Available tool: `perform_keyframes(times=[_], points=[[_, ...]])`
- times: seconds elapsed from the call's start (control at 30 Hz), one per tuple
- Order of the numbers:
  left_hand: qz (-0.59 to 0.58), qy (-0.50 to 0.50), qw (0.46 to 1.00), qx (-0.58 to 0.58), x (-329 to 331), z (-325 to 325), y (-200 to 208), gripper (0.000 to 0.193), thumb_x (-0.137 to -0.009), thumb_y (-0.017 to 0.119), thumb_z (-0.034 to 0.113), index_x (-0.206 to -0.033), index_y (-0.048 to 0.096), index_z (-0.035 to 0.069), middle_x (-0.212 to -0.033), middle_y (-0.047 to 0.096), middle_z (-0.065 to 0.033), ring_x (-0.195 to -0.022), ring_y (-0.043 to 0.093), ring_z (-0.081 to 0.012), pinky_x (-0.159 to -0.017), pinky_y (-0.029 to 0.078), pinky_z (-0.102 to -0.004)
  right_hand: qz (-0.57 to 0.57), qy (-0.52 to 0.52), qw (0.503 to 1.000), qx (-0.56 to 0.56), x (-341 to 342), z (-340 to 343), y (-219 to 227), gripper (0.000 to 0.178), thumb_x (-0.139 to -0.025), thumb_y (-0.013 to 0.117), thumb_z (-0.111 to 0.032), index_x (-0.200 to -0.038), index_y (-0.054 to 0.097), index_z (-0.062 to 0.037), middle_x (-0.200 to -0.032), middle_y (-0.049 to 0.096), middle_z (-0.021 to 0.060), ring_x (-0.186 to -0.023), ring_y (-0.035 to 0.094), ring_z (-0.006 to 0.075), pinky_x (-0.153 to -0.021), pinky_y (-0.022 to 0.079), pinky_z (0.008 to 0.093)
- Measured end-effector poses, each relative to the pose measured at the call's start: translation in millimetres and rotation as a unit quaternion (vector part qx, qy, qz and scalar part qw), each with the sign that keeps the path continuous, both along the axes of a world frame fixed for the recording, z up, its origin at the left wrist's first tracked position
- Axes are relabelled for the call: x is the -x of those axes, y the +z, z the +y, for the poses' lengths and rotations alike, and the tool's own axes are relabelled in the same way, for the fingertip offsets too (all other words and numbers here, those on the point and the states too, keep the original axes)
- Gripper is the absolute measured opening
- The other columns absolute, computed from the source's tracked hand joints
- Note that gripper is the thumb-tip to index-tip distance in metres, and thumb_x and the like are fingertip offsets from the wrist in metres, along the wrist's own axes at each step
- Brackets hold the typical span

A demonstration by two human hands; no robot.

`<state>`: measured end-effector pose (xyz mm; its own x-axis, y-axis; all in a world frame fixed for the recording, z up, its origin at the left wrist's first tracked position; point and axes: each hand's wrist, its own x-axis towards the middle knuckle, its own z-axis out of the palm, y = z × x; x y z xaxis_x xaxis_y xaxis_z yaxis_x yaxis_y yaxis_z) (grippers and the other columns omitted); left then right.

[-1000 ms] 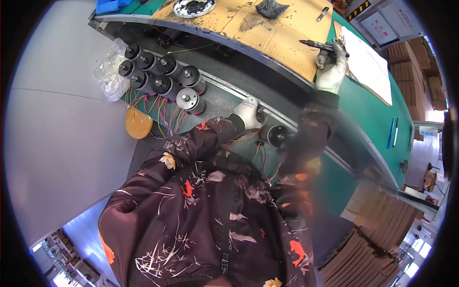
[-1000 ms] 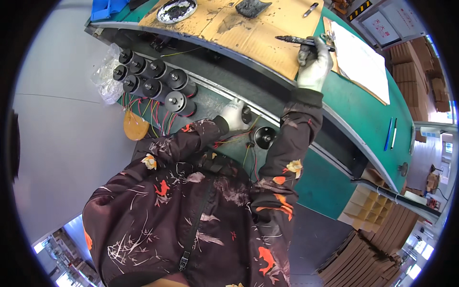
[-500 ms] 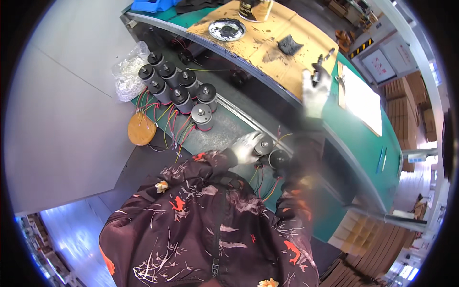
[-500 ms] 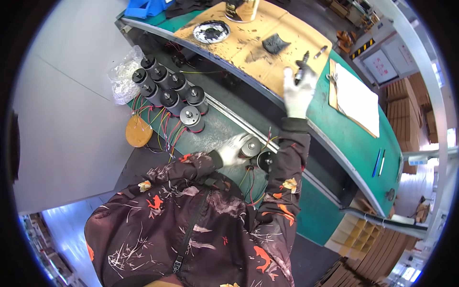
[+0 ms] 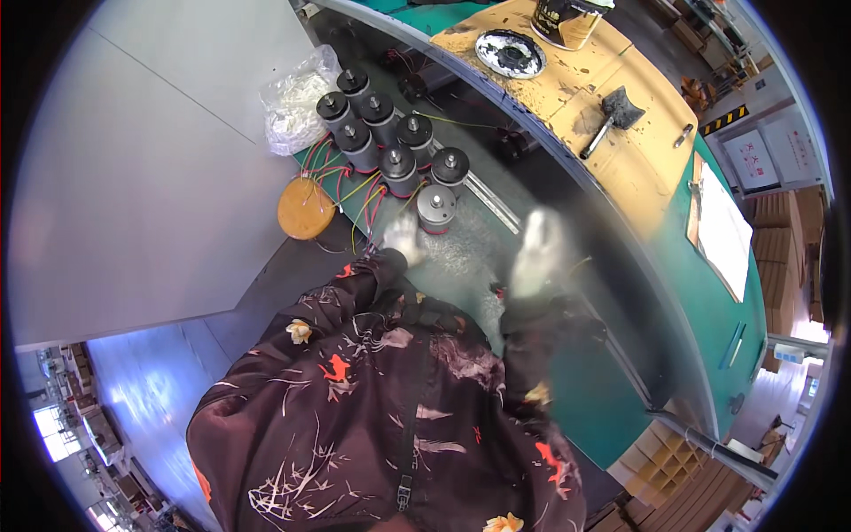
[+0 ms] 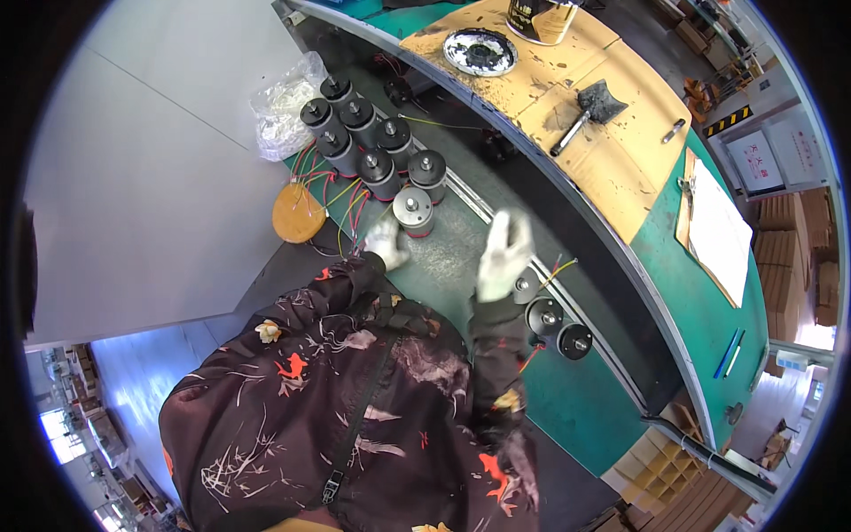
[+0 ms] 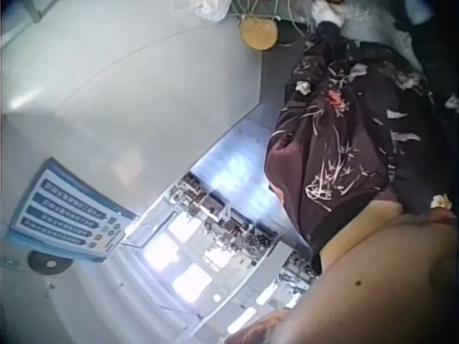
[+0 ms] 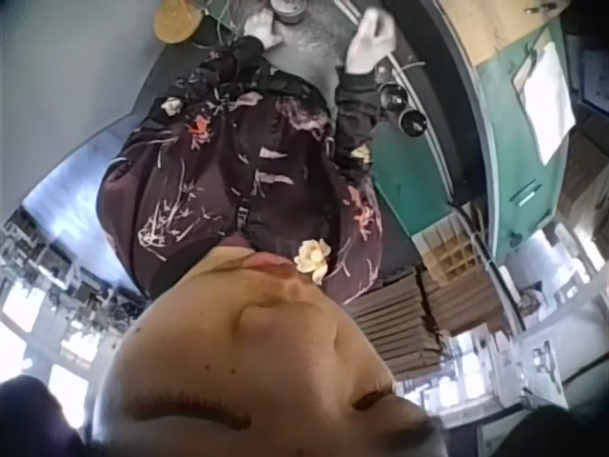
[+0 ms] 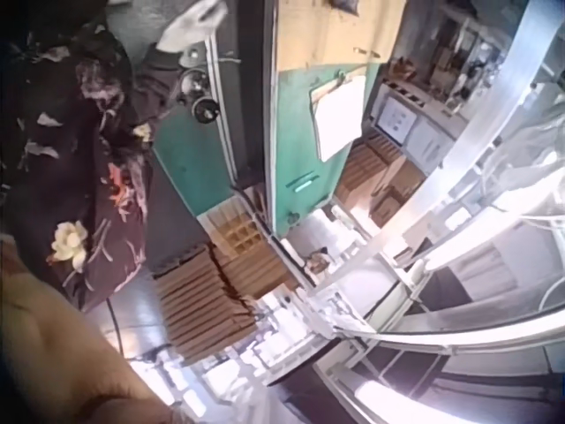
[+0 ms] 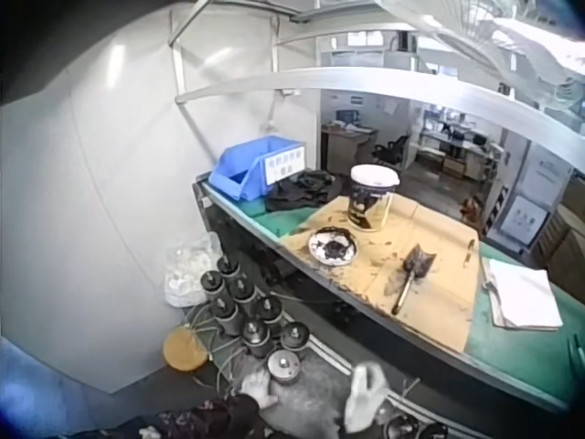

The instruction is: Transferring electronic components from a storage rack to a workbench and performing assembly tasks.

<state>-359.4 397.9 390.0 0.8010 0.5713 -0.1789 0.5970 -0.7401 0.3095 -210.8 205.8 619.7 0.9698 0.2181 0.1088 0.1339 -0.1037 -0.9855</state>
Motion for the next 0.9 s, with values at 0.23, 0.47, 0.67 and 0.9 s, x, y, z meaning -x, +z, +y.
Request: perform_keyframes(times=[0.23, 0.47, 0.67, 0.9], points=[[-0.100, -0.014, 0.952, 0.289, 16.6, 17.5, 9.1, 0.047, -0.083, 0.065, 0.029, -0.115, 0.063, -0.005, -0.106, 0.067, -0.0238, -0.103, 0.065, -0.0352, -0.092, 0.049, -0.0397, 0.764, 0.056, 0.560, -0.316, 38.2, 62.2, -179.7, 0.097, -0.081, 0.057, -0.067, -0.140, 0.033, 0.0065, -0.136, 0.048, 0.0250, -0.126, 0.047, 0.0402, -0.105, 0.040, 0.0563], [-0.167, 0.376, 0.545, 0.730, -9.3, 133.0, 19.8, 0.082, -0.084, 0.058, 0.059, -0.133, 0.046, -0.006, -0.125, 0.055, -0.0295, -0.111, 0.058, -0.0423, -0.097, 0.045, -0.0549, 0.675, 0.005, 0.617, -0.406, 30.6, 138.3, -251.9, 0.064, -0.086, 0.039, -0.069, -0.125, 0.059, -0.0215, -0.125, 0.062, 0.0066, -0.119, 0.055, 0.0333, -0.098, 0.040, 0.0609], [-0.126, 0.364, 0.261, 0.885, -88.0, 186.1, 26.1, 0.056, -0.083, 0.054, 0.049, -0.120, 0.059, 0.007, -0.122, 0.060, -0.0202, -0.117, 0.054, -0.0415, -0.099, 0.044, -0.0594, 0.484, -0.242, 0.690, -0.480, 114.6, 147.8, -228.8, 0.053, -0.080, 0.065, -0.052, -0.115, 0.064, -0.0110, -0.109, 0.068, 0.0115, -0.095, 0.066, 0.0299, -0.086, 0.054, 0.0455], [0.063, 0.292, 0.393, 0.870, -55.5, 186.1, 34.7, 0.055, -0.082, 0.060, 0.047, -0.124, 0.058, 0.011, -0.122, 0.062, -0.0147, -0.117, 0.056, -0.0343, -0.093, 0.048, -0.0549, 0.315, -0.611, 0.657, -0.309, 228.7, 32.1, -255.6, 0.053, -0.080, 0.072, -0.045, -0.118, 0.065, -0.0088, -0.113, 0.065, 0.0092, -0.103, 0.059, 0.0261, -0.092, 0.048, 0.0406]])
